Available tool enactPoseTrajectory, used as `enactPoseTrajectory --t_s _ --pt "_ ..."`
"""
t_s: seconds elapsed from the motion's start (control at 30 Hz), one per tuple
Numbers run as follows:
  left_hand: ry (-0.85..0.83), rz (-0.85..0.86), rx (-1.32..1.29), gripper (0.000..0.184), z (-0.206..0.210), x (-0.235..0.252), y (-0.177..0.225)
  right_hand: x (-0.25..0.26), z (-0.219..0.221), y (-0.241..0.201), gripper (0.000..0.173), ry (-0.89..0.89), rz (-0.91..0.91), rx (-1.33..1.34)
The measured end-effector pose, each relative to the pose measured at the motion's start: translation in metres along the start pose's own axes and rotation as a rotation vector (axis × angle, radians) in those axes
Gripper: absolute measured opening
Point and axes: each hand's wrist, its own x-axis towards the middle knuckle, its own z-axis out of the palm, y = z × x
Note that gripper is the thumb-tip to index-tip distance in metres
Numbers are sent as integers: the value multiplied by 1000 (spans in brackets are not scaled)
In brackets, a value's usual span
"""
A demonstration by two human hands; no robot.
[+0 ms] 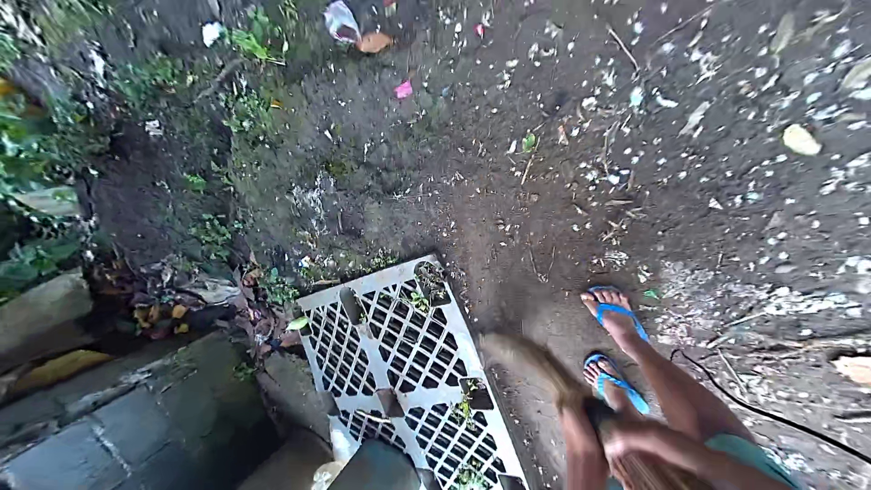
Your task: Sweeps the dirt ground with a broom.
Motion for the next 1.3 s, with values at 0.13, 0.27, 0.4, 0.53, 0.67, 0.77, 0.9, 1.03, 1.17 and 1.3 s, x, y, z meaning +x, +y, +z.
enactPoseTrajectory --t_s 0.13,0.27,0.4,0.53,0.67,0.77,0.9,1.03,1.17,1.3 --pt "-193 312 -17 18 83 11 122 -14 6 -97 8 54 -246 -46" --pt "-345 571 61 56 127 13 136 -37 -22 -116 24 136 -467 -323" --pt "-584 631 491 72 150 -5 84 -56 -87 -55 68 463 -586 -414" --pt "-853 493 903 64 176 -31 35 -116 -128 32 59 665 -634 -210" --pt "-911 299 1050 55 159 -15 -6 -141 -112 104 45 857 -586 183" --pt "-782 161 1087 49 132 -3 -3 -139 -84 109 32 981 -575 502" --pt "-673 139 1035 43 79 18 46 -73 -65 50 27 1075 -652 637" --pt "-608 128 1048 41 33 39 149 10 -47 -54 42 879 -485 52" --pt "-630 407 1005 50 33 49 278 39 20 -146 51 616 -501 -109" --pt "-694 474 997 70 68 54 313 38 46 -90 29 441 -913 543"
